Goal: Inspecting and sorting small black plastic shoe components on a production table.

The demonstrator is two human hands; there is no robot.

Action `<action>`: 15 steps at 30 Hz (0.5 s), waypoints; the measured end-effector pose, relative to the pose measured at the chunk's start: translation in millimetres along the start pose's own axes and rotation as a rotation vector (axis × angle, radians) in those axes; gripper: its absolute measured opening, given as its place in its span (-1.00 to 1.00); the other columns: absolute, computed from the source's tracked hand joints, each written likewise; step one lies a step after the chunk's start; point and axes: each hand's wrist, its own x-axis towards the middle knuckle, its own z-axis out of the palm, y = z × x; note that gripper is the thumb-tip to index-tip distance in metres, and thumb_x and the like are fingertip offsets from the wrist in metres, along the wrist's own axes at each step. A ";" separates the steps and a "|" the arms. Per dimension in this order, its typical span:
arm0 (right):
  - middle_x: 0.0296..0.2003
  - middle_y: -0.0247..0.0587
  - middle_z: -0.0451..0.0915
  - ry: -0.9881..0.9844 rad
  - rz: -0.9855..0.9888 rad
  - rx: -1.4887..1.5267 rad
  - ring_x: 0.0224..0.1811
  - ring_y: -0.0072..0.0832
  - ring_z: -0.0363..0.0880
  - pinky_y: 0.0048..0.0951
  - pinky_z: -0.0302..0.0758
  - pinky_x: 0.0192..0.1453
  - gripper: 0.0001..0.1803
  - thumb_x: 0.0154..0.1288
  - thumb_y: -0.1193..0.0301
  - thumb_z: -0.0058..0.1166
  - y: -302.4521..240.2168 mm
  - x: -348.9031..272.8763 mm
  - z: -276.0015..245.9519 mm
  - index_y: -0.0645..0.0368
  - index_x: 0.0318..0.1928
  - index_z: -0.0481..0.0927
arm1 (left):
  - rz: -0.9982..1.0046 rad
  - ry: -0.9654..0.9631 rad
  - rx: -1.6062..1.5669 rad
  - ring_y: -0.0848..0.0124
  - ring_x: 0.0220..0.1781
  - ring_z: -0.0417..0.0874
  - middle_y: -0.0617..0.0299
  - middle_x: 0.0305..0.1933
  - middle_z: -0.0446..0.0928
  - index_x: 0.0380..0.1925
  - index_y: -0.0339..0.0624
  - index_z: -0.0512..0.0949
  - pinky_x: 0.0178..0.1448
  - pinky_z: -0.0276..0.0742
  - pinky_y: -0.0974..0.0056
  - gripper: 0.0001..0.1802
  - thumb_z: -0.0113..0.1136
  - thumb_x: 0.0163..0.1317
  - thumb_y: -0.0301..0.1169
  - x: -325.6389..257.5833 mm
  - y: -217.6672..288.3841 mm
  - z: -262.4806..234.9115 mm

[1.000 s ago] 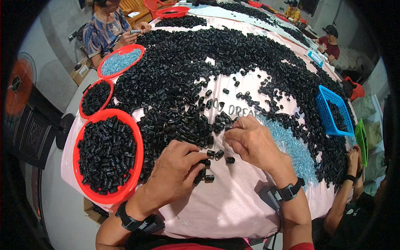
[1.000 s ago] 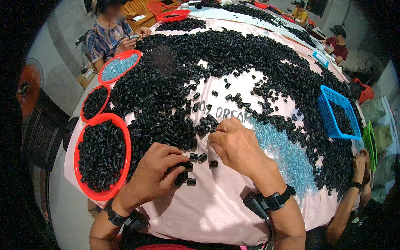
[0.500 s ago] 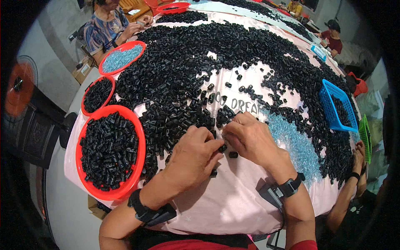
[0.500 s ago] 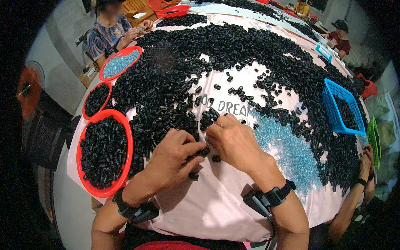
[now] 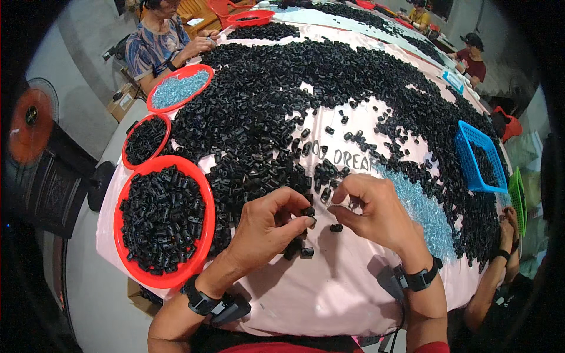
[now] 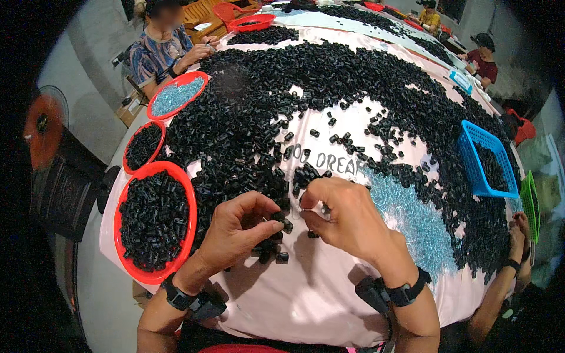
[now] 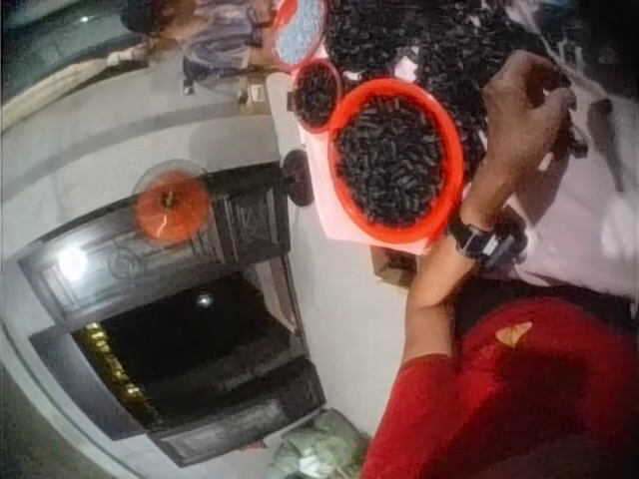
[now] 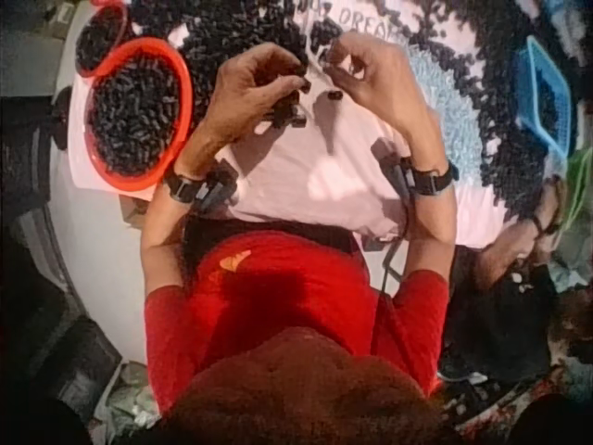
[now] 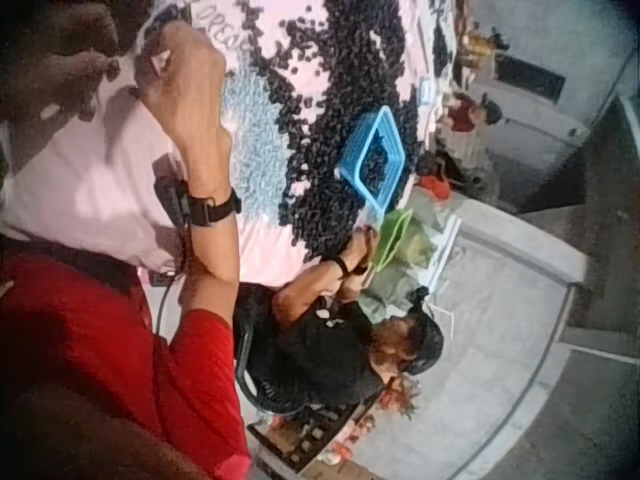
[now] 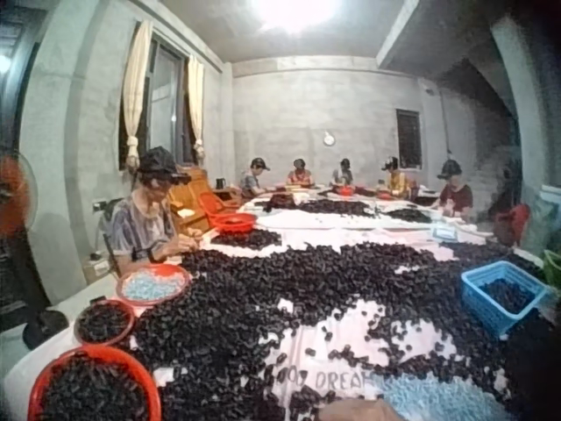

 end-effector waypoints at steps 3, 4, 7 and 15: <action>-0.36 -0.15 0.69 -0.008 0.021 0.077 -0.28 -0.18 0.71 -0.26 0.58 -0.22 -0.81 0.09 0.58 0.35 -10.0 -0.4 0.2 0.19 -0.28 0.62 | 0.051 -0.023 -0.176 0.67 -0.06 0.63 0.31 -0.12 0.70 0.08 -0.26 0.61 -0.01 0.57 0.50 -0.70 0.31 0.38 -0.47 1.8 -17.8 -0.2; -0.36 -0.16 0.69 -0.009 0.018 0.092 -0.28 -0.20 0.71 -0.27 0.58 -0.23 -0.82 0.10 0.58 0.35 -13.5 0.1 0.5 0.20 -0.27 0.63 | 0.076 -0.047 -0.280 0.66 -0.08 0.64 0.31 -0.10 0.71 0.16 -0.25 0.59 -0.02 0.56 0.50 -0.66 0.28 0.42 -0.44 2.2 -20.3 -0.8; -0.35 -0.19 0.70 -0.001 -0.030 0.084 -0.31 -0.28 0.69 -0.34 0.54 -0.30 -0.80 0.13 0.57 0.36 -12.4 -0.9 3.3 0.19 -0.22 0.67 | -0.043 -0.141 -0.509 0.66 -0.10 0.64 0.26 -0.05 0.72 0.25 -0.23 0.56 -0.06 0.54 0.54 -0.61 0.21 0.48 -0.39 0.4 -14.9 -3.9; -0.37 -0.22 0.70 0.062 -0.033 0.140 -0.39 -0.43 0.62 -0.45 0.45 -0.46 -0.79 0.15 0.62 0.34 -14.4 1.4 7.4 0.18 -0.18 0.72 | -0.170 -0.195 -0.817 0.60 -0.16 0.66 0.19 0.02 0.71 0.20 -0.19 0.52 -0.12 0.54 0.53 -0.67 0.17 0.51 -0.36 1.9 -9.2 -11.7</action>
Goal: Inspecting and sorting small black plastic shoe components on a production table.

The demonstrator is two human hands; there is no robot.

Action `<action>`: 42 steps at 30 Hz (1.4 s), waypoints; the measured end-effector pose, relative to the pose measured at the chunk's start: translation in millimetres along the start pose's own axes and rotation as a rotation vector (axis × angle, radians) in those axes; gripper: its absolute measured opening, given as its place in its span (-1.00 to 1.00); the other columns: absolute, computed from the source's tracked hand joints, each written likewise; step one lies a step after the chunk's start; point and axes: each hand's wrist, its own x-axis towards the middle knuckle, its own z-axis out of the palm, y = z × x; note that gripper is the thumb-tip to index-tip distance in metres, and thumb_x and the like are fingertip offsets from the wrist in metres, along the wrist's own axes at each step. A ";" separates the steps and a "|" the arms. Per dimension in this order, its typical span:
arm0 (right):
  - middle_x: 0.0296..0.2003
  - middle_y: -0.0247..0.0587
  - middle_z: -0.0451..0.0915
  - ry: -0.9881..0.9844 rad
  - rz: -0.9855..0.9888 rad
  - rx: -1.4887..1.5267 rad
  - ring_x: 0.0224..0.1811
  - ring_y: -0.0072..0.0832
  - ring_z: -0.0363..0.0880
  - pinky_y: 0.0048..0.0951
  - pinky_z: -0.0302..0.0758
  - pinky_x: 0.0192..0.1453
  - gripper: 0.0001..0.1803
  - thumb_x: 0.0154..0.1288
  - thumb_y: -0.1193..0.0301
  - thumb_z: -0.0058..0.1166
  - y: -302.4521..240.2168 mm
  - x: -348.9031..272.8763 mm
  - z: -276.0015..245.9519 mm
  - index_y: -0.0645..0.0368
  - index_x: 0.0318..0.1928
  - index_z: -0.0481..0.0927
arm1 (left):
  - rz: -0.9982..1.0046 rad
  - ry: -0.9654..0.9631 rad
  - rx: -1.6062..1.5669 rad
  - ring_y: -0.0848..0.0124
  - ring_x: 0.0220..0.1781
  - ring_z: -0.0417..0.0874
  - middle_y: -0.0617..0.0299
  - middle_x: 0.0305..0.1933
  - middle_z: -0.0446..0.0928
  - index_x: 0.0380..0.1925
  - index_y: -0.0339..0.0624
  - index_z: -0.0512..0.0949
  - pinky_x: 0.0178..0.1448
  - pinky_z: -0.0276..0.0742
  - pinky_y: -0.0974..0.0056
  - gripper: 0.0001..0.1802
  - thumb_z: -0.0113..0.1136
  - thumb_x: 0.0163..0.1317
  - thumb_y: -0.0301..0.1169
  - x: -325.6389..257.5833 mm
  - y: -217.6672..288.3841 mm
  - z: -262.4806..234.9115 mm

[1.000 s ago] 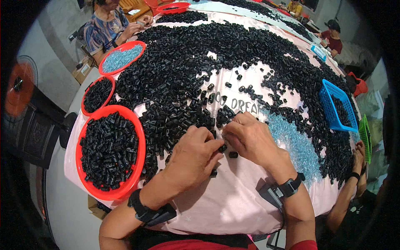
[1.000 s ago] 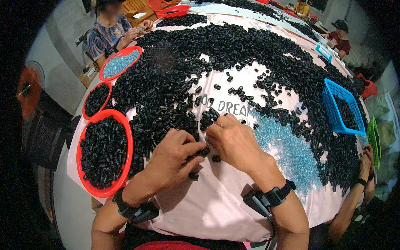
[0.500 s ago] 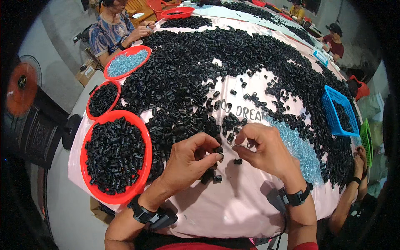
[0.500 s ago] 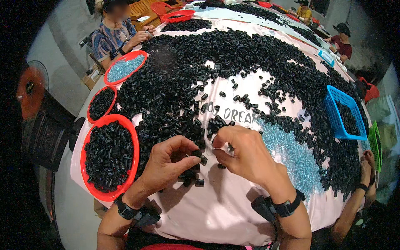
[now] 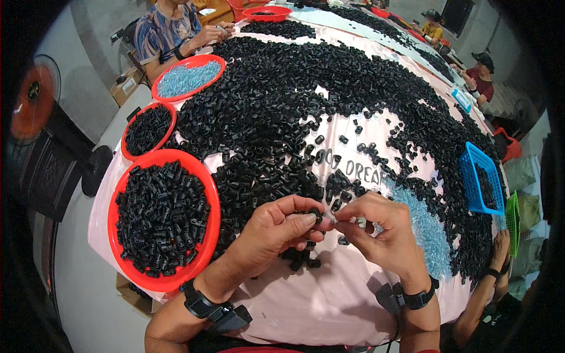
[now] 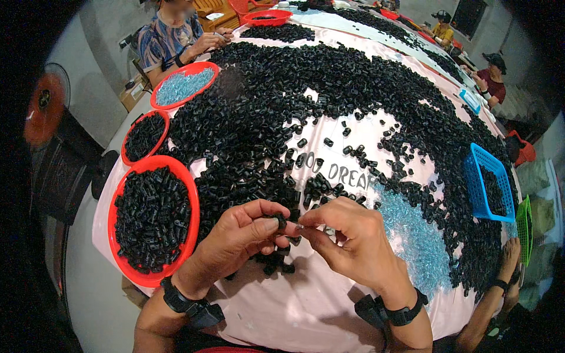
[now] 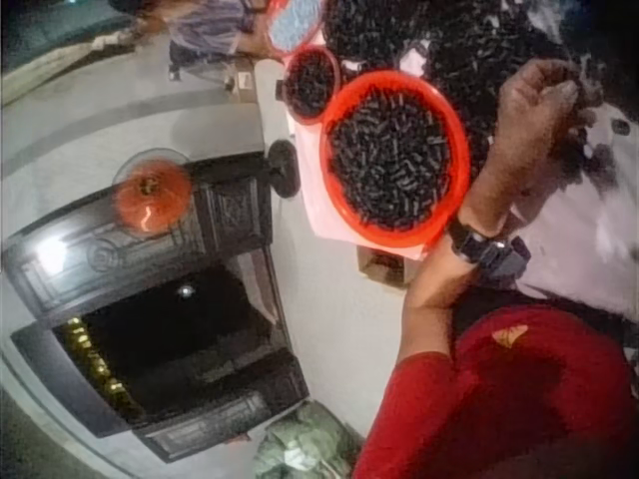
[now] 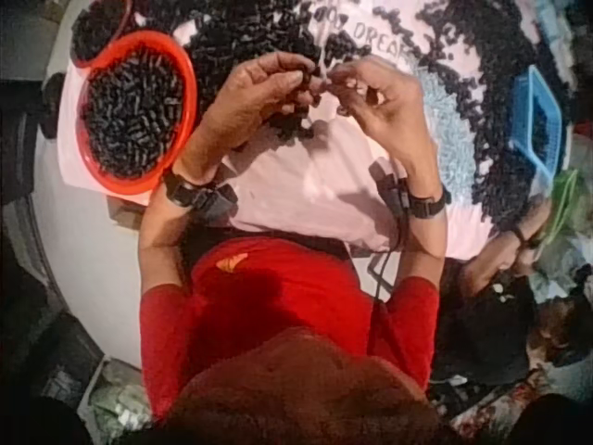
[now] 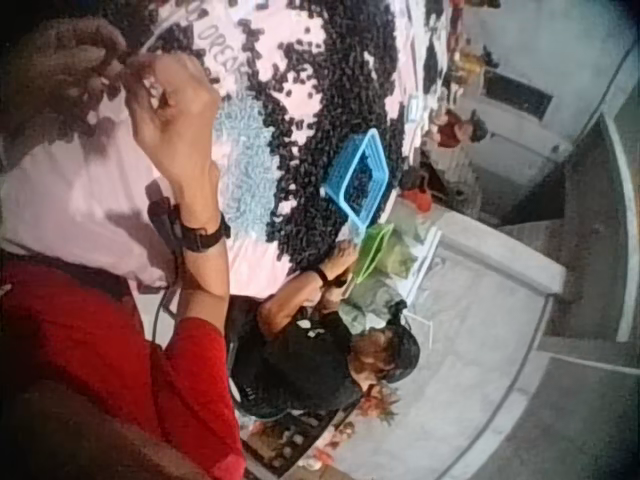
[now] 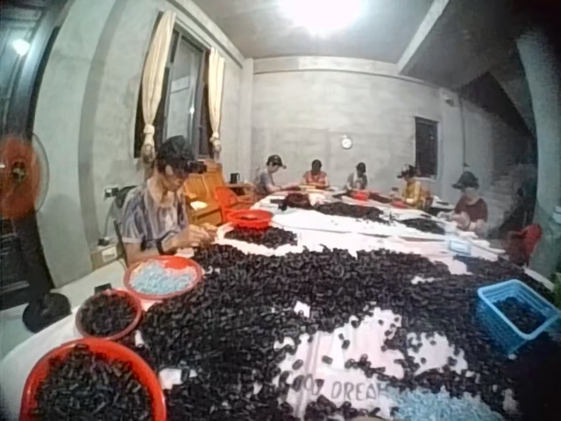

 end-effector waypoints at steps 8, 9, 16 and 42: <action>-0.36 -0.20 0.71 0.028 -0.024 0.026 -0.38 -0.40 0.63 -0.46 0.49 -0.43 -0.76 0.13 0.63 0.34 -7.0 1.0 6.4 0.17 -0.15 0.74 | 0.023 0.009 -0.167 0.63 -0.11 0.63 0.29 -0.05 0.66 0.18 -0.18 0.53 -0.08 0.55 0.53 -0.68 0.20 0.51 -0.34 0.7 -5.3 -2.9; -0.35 -0.20 0.71 0.041 -0.026 0.020 -0.38 -0.38 0.64 -0.45 0.50 -0.42 -0.75 0.12 0.64 0.35 -7.8 0.7 6.9 0.17 -0.16 0.74 | 0.024 -0.013 -0.205 0.62 -0.12 0.64 0.29 -0.07 0.65 0.18 -0.20 0.52 -0.09 0.57 0.53 -0.67 0.20 0.50 -0.36 1.1 -5.5 -2.2; -0.34 -0.18 0.70 0.100 -0.147 -0.059 -0.36 -0.29 0.65 -0.38 0.56 -0.32 -0.69 0.05 0.67 0.38 -3.9 0.1 13.3 0.19 -0.15 0.74 | -0.015 -0.042 -0.236 0.54 -0.10 0.71 0.22 -0.09 0.65 0.17 -0.27 0.51 -0.11 0.65 0.54 -0.68 0.21 0.48 -0.43 1.6 -9.2 -1.8; -0.28 -0.17 0.66 0.081 -0.294 -0.158 -0.32 -0.28 0.60 -0.34 0.53 -0.26 -0.59 0.01 0.70 0.31 0.3 1.5 10.3 0.18 -0.06 0.76 | -0.076 -0.102 -0.224 0.43 -0.06 0.75 0.02 0.05 0.66 0.17 -0.31 0.48 -0.10 0.68 0.49 -0.68 0.15 0.51 -0.40 2.3 -14.0 -1.1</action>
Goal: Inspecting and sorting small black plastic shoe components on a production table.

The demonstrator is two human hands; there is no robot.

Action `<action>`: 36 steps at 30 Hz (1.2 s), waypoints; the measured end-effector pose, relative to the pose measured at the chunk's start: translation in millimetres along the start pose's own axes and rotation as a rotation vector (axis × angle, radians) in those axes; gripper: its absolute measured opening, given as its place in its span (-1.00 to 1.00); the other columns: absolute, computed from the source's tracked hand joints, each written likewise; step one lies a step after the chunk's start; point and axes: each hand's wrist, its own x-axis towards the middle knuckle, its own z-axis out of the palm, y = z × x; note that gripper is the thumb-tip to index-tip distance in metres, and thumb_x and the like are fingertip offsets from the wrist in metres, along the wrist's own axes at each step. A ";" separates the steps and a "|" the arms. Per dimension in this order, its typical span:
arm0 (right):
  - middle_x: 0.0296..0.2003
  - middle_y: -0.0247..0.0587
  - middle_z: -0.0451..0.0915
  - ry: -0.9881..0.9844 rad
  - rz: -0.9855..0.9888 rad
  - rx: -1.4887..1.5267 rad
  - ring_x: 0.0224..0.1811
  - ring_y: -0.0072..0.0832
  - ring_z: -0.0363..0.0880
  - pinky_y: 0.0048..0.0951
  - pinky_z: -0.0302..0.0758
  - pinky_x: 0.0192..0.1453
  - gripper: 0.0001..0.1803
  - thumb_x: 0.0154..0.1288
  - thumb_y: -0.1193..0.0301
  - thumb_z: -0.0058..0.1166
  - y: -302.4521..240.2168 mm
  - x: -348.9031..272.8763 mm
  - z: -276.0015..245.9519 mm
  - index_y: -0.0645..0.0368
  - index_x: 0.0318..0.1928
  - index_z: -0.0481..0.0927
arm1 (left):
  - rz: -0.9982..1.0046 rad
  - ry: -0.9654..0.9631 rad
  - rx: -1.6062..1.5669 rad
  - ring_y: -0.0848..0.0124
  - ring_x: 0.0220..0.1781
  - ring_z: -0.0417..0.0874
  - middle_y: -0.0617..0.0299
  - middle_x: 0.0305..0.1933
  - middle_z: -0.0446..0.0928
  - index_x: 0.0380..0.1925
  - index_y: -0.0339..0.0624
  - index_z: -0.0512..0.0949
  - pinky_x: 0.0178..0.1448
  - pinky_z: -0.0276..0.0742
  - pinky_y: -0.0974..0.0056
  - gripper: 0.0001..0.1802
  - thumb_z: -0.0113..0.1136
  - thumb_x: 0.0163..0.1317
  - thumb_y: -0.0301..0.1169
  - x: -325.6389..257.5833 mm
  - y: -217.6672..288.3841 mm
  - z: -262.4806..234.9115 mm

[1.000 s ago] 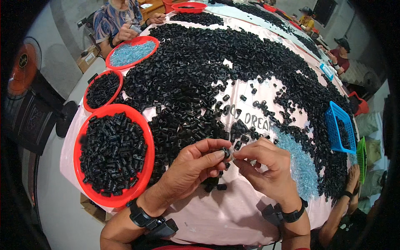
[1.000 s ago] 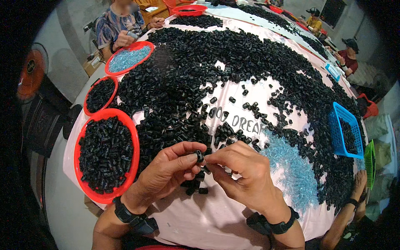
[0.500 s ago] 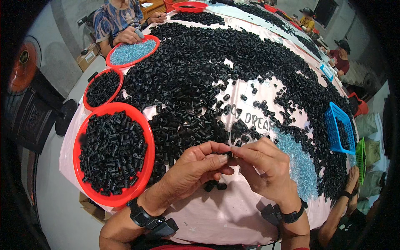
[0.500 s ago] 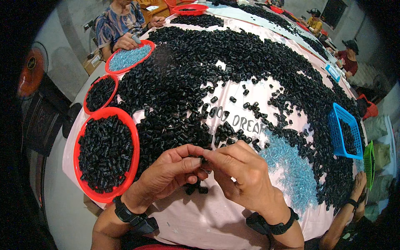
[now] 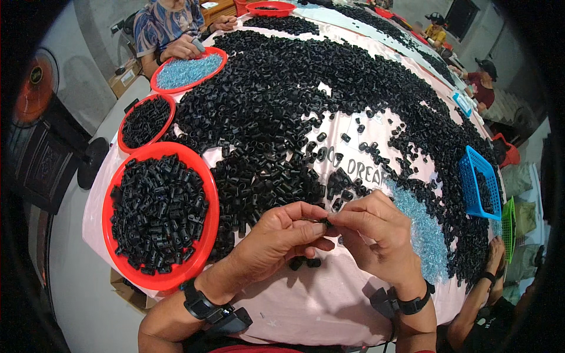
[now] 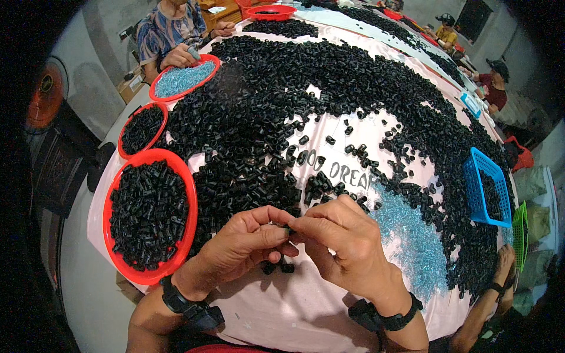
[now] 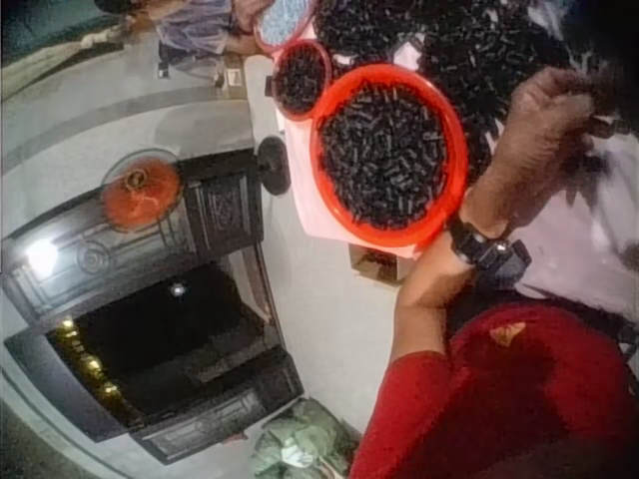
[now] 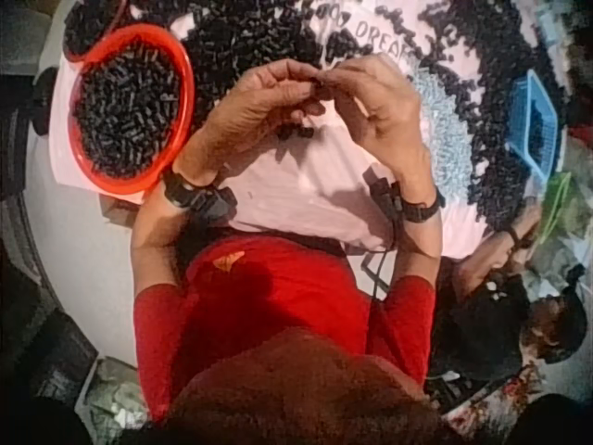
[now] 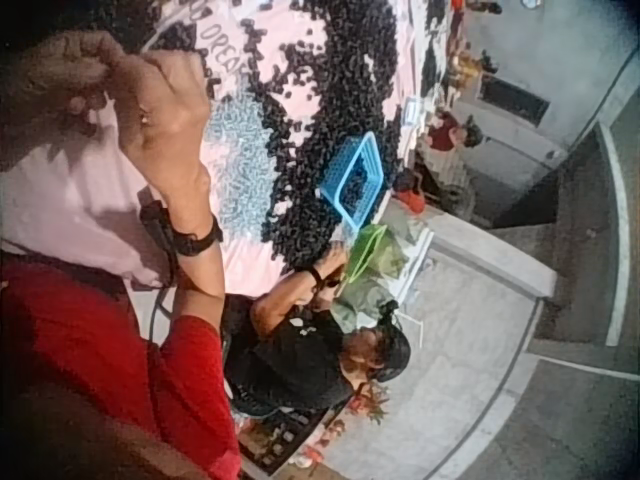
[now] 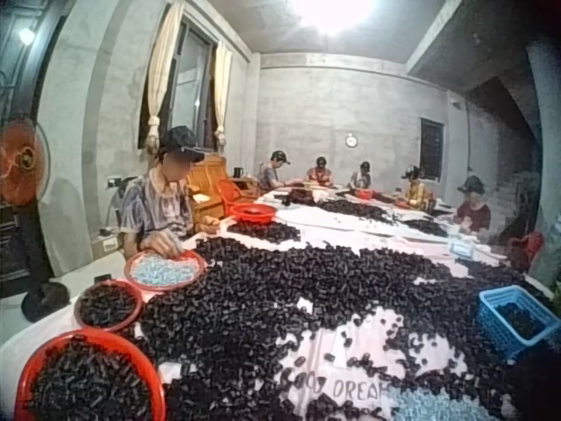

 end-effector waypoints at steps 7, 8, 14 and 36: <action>-0.29 -0.18 0.67 -0.010 0.017 0.030 -0.32 -0.28 0.60 -0.34 0.53 -0.27 -0.60 -0.01 0.70 0.29 -0.9 2.7 -3.1 0.19 -0.09 0.76 | -0.032 0.008 0.018 0.45 -0.09 0.75 0.07 0.03 0.68 0.11 -0.26 0.52 -0.15 0.63 0.51 -0.73 0.19 0.49 -0.41 -1.4 4.5 4.4; -0.28 -0.18 0.68 -0.035 0.000 0.028 -0.31 -0.28 0.61 -0.34 0.53 -0.27 -0.60 0.00 0.71 0.28 -2.3 2.8 -6.2 0.19 -0.08 0.76 | -0.030 0.014 0.020 0.45 -0.09 0.75 0.07 0.03 0.68 0.11 -0.26 0.52 -0.15 0.63 0.51 -0.73 0.19 0.49 -0.41 -1.3 3.3 3.0; -0.26 -0.12 0.72 -0.007 0.082 0.003 -0.31 -0.26 0.62 -0.33 0.54 -0.24 -0.61 0.01 0.70 0.29 -7.0 1.8 -3.7 0.20 -0.08 0.76 | -0.020 -0.083 -0.012 0.44 0.01 0.75 0.12 0.08 0.66 0.13 -0.20 0.51 -0.04 0.68 0.47 -0.71 0.21 0.49 -0.39 -1.9 1.6 -3.3; -0.30 -0.22 0.65 -0.189 -0.133 0.464 -0.41 -0.20 0.54 -0.28 0.53 -0.35 -0.69 0.33 0.17 0.30 -18.4 -38.0 -15.3 -0.13 0.05 0.65 | 0.084 0.065 0.054 0.57 -0.15 0.68 0.17 0.00 0.66 0.12 -0.18 0.46 -0.13 0.60 0.51 -0.65 0.27 0.46 -0.30 -1.2 9.5 -7.0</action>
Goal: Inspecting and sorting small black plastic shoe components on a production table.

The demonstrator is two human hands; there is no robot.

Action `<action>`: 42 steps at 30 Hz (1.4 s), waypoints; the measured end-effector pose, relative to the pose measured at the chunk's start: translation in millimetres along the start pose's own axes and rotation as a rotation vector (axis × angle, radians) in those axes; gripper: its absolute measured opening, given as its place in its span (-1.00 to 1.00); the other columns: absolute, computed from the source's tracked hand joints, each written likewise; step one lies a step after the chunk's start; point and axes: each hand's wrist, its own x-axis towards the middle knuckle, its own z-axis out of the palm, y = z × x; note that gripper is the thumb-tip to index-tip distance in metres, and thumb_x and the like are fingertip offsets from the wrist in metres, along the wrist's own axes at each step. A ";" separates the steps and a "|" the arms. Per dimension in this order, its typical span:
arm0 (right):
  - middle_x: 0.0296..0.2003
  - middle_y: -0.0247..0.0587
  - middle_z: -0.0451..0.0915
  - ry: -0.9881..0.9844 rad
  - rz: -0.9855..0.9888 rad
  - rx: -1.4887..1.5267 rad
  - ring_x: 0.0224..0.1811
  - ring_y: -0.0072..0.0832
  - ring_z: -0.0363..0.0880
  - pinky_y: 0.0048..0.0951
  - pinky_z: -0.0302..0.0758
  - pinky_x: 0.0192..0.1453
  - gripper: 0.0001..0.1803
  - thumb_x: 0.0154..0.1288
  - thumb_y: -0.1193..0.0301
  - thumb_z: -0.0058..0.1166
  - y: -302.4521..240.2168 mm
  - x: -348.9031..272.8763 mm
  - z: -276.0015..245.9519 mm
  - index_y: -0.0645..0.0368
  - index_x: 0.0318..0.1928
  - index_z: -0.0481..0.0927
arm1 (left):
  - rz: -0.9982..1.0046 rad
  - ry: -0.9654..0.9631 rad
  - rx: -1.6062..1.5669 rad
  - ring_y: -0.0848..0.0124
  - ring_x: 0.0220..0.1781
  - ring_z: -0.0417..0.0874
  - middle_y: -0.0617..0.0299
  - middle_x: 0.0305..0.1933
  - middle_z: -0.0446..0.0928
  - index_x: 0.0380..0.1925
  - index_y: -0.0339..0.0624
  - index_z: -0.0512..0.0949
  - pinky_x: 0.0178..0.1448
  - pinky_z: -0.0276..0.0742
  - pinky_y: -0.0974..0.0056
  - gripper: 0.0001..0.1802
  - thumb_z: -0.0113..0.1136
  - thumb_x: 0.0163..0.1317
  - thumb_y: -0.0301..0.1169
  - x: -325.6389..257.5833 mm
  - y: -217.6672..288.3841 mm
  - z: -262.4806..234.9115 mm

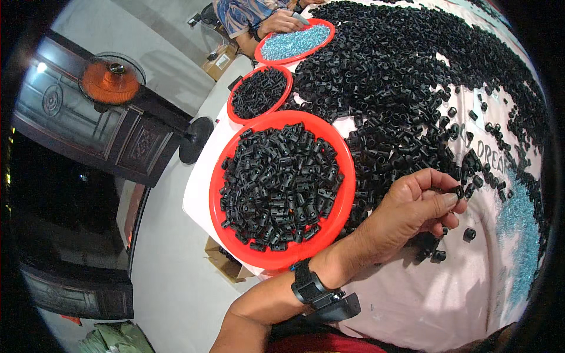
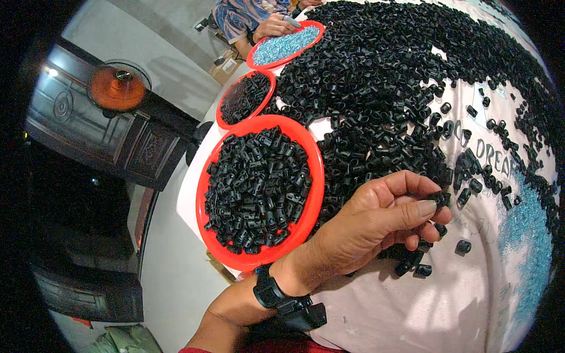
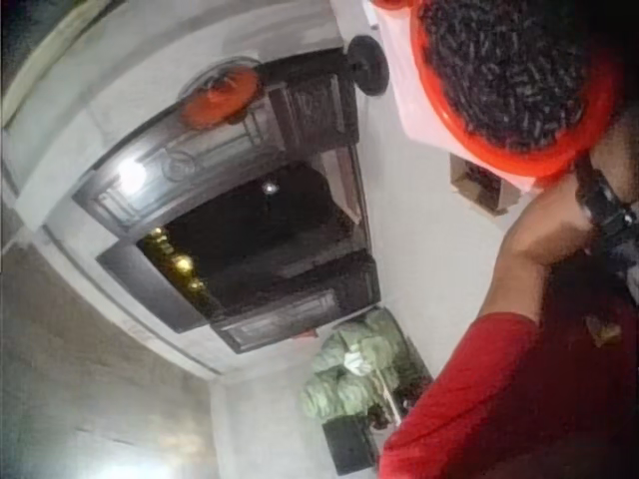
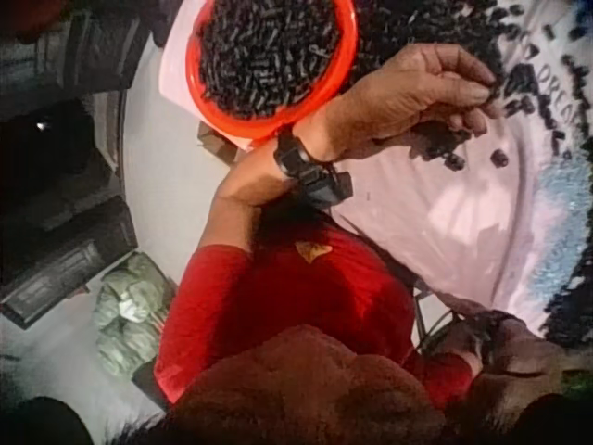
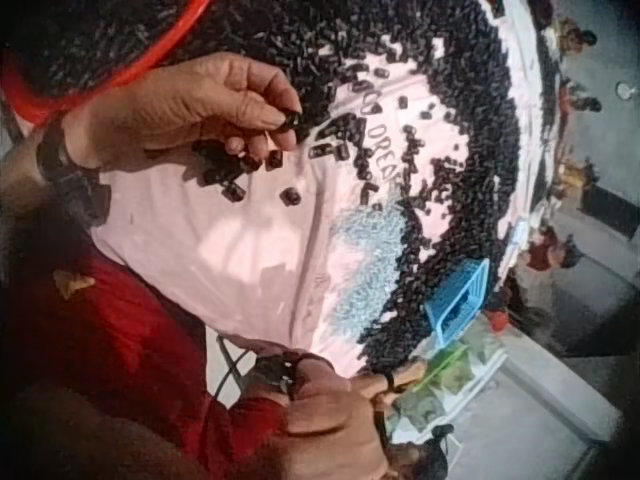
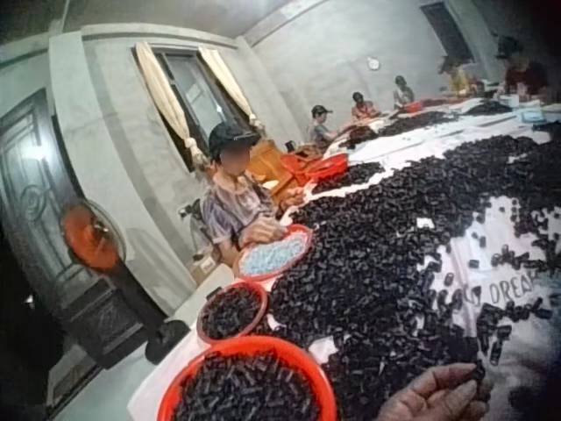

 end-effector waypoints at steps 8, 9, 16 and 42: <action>-0.32 -0.22 0.63 0.057 0.019 0.001 -0.41 -0.24 0.52 -0.30 0.49 -0.35 -0.72 0.31 0.18 0.30 8.7 -0.9 7.4 -0.10 -0.02 0.64 | -0.018 0.019 0.002 0.57 -0.16 0.67 0.16 0.01 0.65 0.11 -0.17 0.47 -0.12 0.59 0.51 -0.67 0.26 0.46 -0.31 -3.0 0.3 -0.2; -0.32 -0.22 0.63 0.063 0.018 0.003 -0.41 -0.24 0.52 -0.30 0.49 -0.36 -0.72 0.31 0.18 0.29 9.5 0.1 8.2 -0.09 -0.03 0.63 | -0.013 0.014 -0.011 0.57 -0.16 0.67 0.17 0.01 0.65 0.10 -0.17 0.47 -0.12 0.59 0.51 -0.67 0.26 0.46 -0.30 -1.7 -1.0 0.0; -0.34 -0.23 0.62 0.097 0.035 0.002 -0.42 -0.27 0.51 -0.31 0.46 -0.36 -0.75 0.29 0.19 0.29 14.6 1.2 9.0 -0.06 -0.09 0.62 | -0.017 0.019 -0.010 0.58 -0.16 0.66 0.17 0.00 0.65 0.12 -0.18 0.46 -0.13 0.58 0.50 -0.65 0.26 0.46 -0.29 -2.5 0.9 1.5; -0.40 -0.23 0.57 0.194 0.119 -0.036 -0.45 -0.37 0.45 -0.36 0.34 -0.38 -0.79 0.21 0.23 0.28 33.2 11.6 14.0 0.05 -0.31 0.57 | -0.030 0.025 -0.049 0.56 -0.16 0.67 0.16 0.00 0.65 0.12 -0.16 0.46 -0.13 0.58 0.48 -0.67 0.24 0.47 -0.30 -6.1 1.5 1.8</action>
